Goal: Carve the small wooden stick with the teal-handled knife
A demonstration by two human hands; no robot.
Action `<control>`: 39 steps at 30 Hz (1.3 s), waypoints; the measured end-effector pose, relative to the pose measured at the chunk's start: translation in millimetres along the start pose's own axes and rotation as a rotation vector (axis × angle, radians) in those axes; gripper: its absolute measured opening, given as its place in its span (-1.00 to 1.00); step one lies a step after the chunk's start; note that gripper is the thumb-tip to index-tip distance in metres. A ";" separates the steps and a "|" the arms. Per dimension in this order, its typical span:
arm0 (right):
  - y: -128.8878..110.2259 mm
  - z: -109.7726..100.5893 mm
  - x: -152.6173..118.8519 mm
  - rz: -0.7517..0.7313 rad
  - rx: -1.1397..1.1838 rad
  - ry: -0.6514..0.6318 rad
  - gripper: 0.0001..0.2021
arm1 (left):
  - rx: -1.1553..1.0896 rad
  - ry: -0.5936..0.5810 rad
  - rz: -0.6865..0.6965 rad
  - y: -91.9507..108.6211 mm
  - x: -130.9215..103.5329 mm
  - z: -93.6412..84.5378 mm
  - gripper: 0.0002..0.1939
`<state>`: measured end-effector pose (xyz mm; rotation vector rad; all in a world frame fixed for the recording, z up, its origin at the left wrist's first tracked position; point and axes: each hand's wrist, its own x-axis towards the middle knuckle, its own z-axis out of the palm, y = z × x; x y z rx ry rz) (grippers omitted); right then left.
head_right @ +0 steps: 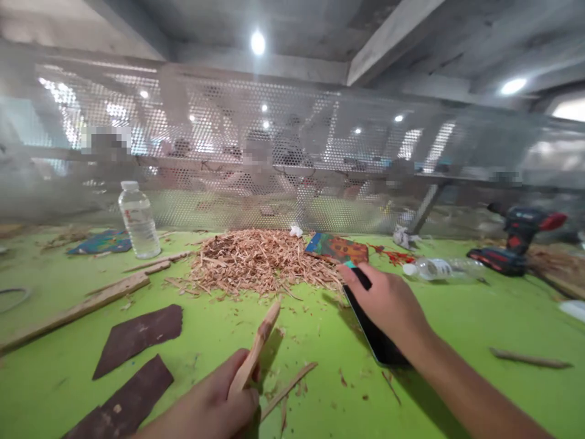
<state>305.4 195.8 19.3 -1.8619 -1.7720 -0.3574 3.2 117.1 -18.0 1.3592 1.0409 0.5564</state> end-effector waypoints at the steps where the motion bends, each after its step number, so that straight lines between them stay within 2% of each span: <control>1: 2.0 -0.5 1.1 -0.019 0.029 -0.029 -0.36 | 0.017 0.006 -0.007 0.5 0.4 0.1 -0.87; 5: -6.9 4.9 -8.1 -0.108 0.125 -0.131 -0.37 | -0.076 -0.032 -0.037 -0.1 6.0 2.6 -0.79; 12: -30.5 9.6 -26.7 -0.193 0.146 -0.388 -0.40 | -0.390 -0.125 -0.103 -7.9 14.0 10.6 -0.44; 15: -38.7 8.4 -32.4 -0.243 0.187 -0.394 -0.40 | -0.500 -0.163 -0.074 -2.9 15.8 13.8 -0.41; 19: -45.0 8.0 -36.8 -0.286 0.253 -0.382 -0.43 | -0.471 -0.185 -0.012 5.2 15.7 13.0 -0.52; 25: -41.9 9.7 -37.6 -0.264 0.255 -0.315 -0.49 | -0.495 -0.195 -0.126 8.7 13.8 7.5 -0.60; 31: -51.0 2.7 -43.2 -0.427 0.248 -0.475 -0.44 | -0.344 -0.128 -0.128 9.0 15.6 9.7 -0.63; 35: -63.8 -3.2 -51.8 -0.510 0.287 -0.508 -0.41 | -0.345 -0.128 -0.095 5.5 17.0 13.1 -0.57; 39: -67.3 -4.0 -57.3 -0.522 0.288 -0.478 -0.39 | -0.364 -0.103 -0.085 2.8 15.1 14.1 -0.43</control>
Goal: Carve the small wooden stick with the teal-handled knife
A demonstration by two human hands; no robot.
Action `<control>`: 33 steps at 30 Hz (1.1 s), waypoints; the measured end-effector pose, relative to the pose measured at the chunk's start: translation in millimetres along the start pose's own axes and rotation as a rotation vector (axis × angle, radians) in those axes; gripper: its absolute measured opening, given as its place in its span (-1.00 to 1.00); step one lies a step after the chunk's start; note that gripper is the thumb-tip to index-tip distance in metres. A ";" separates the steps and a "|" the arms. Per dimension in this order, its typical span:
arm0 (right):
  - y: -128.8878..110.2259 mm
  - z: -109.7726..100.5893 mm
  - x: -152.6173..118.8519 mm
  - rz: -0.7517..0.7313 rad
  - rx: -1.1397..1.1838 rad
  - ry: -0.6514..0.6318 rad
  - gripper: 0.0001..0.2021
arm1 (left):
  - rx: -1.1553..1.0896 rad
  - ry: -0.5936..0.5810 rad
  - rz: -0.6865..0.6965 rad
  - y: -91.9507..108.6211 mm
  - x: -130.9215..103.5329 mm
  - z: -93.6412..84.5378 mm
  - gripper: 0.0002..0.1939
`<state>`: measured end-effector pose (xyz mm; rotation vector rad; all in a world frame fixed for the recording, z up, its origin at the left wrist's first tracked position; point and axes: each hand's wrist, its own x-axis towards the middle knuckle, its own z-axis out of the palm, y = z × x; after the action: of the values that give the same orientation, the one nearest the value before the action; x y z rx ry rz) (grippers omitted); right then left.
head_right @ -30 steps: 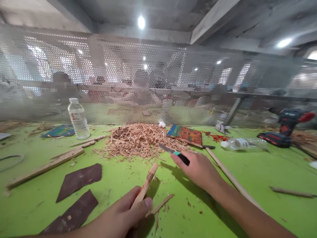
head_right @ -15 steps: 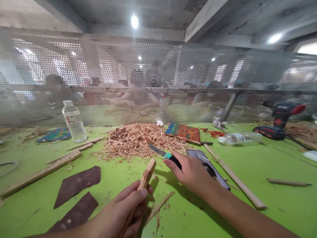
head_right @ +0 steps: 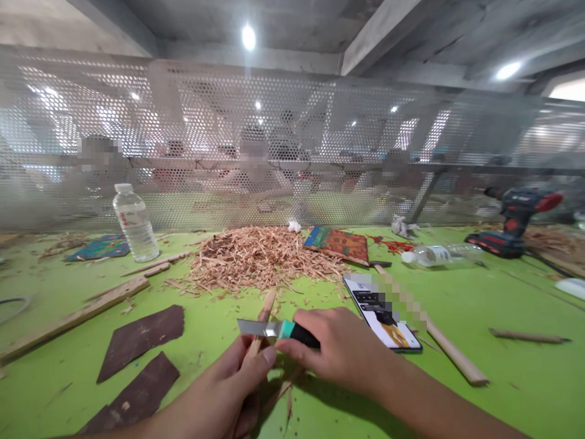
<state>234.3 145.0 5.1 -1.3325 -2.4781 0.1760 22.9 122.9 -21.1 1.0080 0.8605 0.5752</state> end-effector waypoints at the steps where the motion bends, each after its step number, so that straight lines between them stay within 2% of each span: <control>1: 0.3 0.5 -0.5 0.004 -0.007 0.006 -0.39 | 0.018 0.017 -0.013 -0.4 -0.6 0.0 -0.43; 6: 0.8 4.7 -1.2 0.028 -0.031 0.004 -0.38 | 0.082 0.016 -0.018 -0.9 -0.3 1.2 -0.52; 10: 1.9 9.9 2.1 0.024 -0.062 0.033 -0.36 | 0.105 0.079 -0.062 2.3 0.4 2.8 -0.61; 12: 11.0 7.7 4.7 0.047 -0.061 0.041 -0.38 | 0.166 0.101 -0.070 4.0 -2.5 2.0 -0.62; 14: 28.0 0.1 6.8 0.148 -0.062 0.068 -0.39 | 0.258 0.109 -0.015 4.7 -8.0 0.0 -0.59; 15: 38.0 -5.1 7.4 0.249 -0.067 0.102 -0.38 | 0.299 0.113 0.038 4.6 -11.0 -1.3 -0.58; 17: 54.7 -14.9 7.8 0.392 -0.168 0.231 -0.39 | 0.356 0.137 0.137 4.2 -15.5 -3.8 -0.57; 18: 59.1 -18.0 7.9 0.420 -0.192 0.300 -0.40 | 0.353 0.138 0.132 3.7 -16.2 -4.7 -0.59; 19: 59.9 -19.4 8.0 0.421 -0.176 0.319 -0.41 | 0.320 0.115 0.069 3.0 -15.4 -5.5 -0.59; 21: 51.2 -16.5 8.2 0.337 -0.092 0.228 -0.43 | 0.210 0.070 -0.034 0.6 -10.3 -6.5 -0.56; 23: 34.2 -9.0 8.4 0.222 -0.060 0.105 -0.45 | 0.115 0.036 -0.031 -3.1 -3.0 -7.2 -0.51; 25: 17.7 -2.0 7.9 0.130 -0.036 0.033 -0.45 | 0.053 0.021 -0.004 -6.4 2.7 -7.5 -0.46; 28: 4.0 2.2 4.7 0.050 -0.005 -0.006 -0.42 | 0.050 0.007 0.013 -6.0 3.5 -6.6 -0.46; 33: 5.0 1.3 -0.6 0.016 -0.022 -0.010 -0.37 | 0.144 0.062 -0.001 8.3 -6.2 -0.9 -0.64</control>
<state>238.1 147.4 2.5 -1.3637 -2.4854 0.1602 18.6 122.2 -11.7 1.1253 0.9677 0.5521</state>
